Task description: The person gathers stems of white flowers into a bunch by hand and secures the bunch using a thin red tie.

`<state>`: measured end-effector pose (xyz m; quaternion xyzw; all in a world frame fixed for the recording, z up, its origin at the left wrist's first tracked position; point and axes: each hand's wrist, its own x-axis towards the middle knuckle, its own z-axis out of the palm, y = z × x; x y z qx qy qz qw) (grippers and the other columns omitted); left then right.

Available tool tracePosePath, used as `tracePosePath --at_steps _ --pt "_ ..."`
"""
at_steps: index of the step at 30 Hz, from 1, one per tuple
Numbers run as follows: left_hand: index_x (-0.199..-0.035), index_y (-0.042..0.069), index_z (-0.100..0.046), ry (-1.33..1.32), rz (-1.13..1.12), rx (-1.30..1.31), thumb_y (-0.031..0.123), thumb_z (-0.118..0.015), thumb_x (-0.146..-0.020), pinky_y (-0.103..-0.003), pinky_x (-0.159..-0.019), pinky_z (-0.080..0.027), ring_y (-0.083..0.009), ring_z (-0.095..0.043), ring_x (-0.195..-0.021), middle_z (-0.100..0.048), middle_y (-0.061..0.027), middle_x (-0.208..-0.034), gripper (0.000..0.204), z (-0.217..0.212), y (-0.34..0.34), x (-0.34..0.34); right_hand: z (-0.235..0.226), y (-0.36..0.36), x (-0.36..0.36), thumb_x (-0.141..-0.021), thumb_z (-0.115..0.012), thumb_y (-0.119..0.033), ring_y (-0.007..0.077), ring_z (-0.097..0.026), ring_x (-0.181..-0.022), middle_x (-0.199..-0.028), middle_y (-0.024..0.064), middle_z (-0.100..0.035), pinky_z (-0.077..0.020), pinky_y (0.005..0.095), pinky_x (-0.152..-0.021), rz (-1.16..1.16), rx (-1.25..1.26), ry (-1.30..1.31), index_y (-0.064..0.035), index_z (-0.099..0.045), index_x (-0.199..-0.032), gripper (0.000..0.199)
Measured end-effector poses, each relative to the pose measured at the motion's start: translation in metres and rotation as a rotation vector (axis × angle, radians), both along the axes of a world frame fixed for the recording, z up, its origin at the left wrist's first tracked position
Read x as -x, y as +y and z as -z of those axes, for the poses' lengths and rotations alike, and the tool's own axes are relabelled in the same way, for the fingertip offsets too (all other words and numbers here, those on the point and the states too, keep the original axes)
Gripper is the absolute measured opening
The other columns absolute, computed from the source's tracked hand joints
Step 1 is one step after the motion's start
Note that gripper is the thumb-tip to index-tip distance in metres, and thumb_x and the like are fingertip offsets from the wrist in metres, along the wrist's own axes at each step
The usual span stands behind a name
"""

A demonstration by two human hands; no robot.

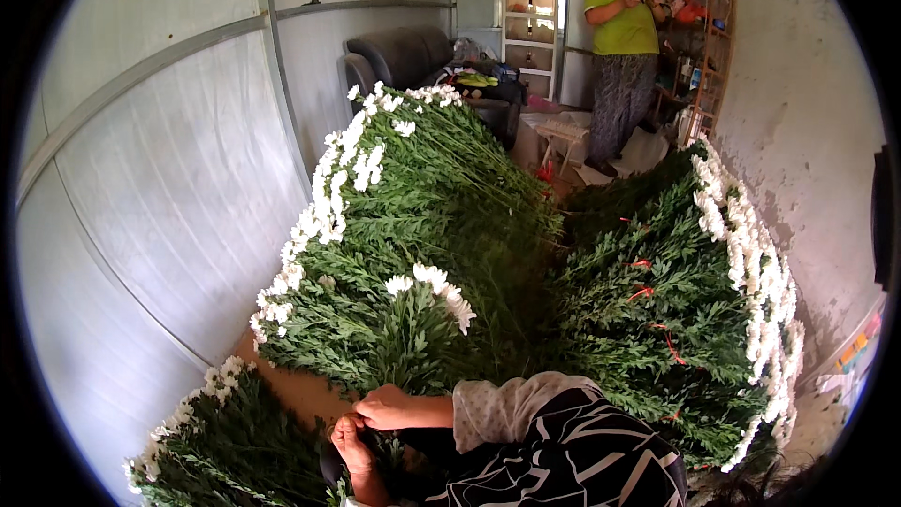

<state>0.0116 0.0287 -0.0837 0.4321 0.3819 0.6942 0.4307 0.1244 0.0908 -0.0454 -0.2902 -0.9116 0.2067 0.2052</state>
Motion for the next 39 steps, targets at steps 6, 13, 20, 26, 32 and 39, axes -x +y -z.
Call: tracePosePath --at_steps 6,13,20,26,32,39 --pt "-0.062 0.003 -0.046 -0.203 0.013 0.056 0.027 -0.044 -0.082 -0.021 -0.056 -0.032 -0.0093 -0.042 -0.058 -0.049 -0.0028 -0.062 0.031 0.003 0.004 -0.002 -0.018 0.012 -0.014 -0.07 -0.051 -0.019 0.0269 -0.05 -0.05 -0.056 0.0123 -0.05 -0.0373 0.0354 -0.045 -0.21 0.698 0.122 -0.002 -0.048 -0.068 0.018" --pt "-0.058 -0.003 -0.048 0.511 -0.323 0.218 0.018 -0.042 -0.082 -0.024 -0.043 -0.031 -0.0085 -0.038 -0.045 -0.046 -0.0022 -0.049 0.032 0.011 0.017 0.033 0.018 -0.014 -0.064 -0.072 -0.047 -0.017 0.0294 -0.051 -0.056 -0.056 0.0123 -0.049 -0.0395 0.0395 -0.047 -0.201 -0.062 -0.129 -0.0039 -0.046 -0.068 0.014" --pt "-0.055 0.0 -0.048 0.48 -0.297 0.296 0.023 -0.044 -0.081 -0.024 -0.043 -0.031 -0.01 -0.041 -0.044 -0.046 -0.0028 -0.048 0.034 0.032 0.037 0.042 0.016 -0.023 -0.08 -0.071 -0.048 -0.017 0.0273 -0.05 -0.062 -0.066 0.0101 -0.049 -0.0403 0.0373 -0.052 -0.065 0.022 -0.007 -0.0047 -0.048 -0.066 0.013" --pt "-0.059 0.005 -0.044 -0.277 0.08 0.448 0.022 -0.044 -0.08 -0.026 -0.051 -0.036 -0.0137 -0.042 -0.049 -0.046 -0.0036 -0.053 0.027 0.01 0.03 0.032 0.009 -0.021 -0.025 -0.072 -0.048 -0.009 0.0237 -0.048 -0.067 -0.073 0.0094 -0.047 -0.0391 0.0305 -0.055 -0.444 0.13 0.559 0.0021 -0.047 -0.068 0.011" --pt "-0.054 0.011 -0.034 -0.36 0.301 0.41 0.022 -0.039 -0.082 -0.027 -0.041 -0.03 -0.014 -0.031 -0.041 -0.026 0.0006 -0.045 0.031 0.007 0.035 0.025 0.027 -0.011 -0.029 -0.085 -0.036 -0.028 0.009 -0.039 -0.044 -0.053 0.0009 -0.043 -0.0321 0.0216 -0.041 -0.245 0.976 0.687 -0.003 -0.043 -0.068 0.031" --pt "-0.057 0.014 -0.035 -0.394 0.102 0.537 0.022 -0.039 -0.08 -0.023 -0.036 -0.022 -0.0085 -0.023 -0.039 -0.024 0.0033 -0.046 0.026 0.054 0.059 0.038 0.014 -0.033 -0.039 -0.08 -0.041 -0.013 0.0068 -0.04 -0.05 -0.056 -0.0009 -0.044 -0.0348 0.0214 -0.047 -0.025 0.764 0.681 -0.0048 -0.044 -0.064 0.018"
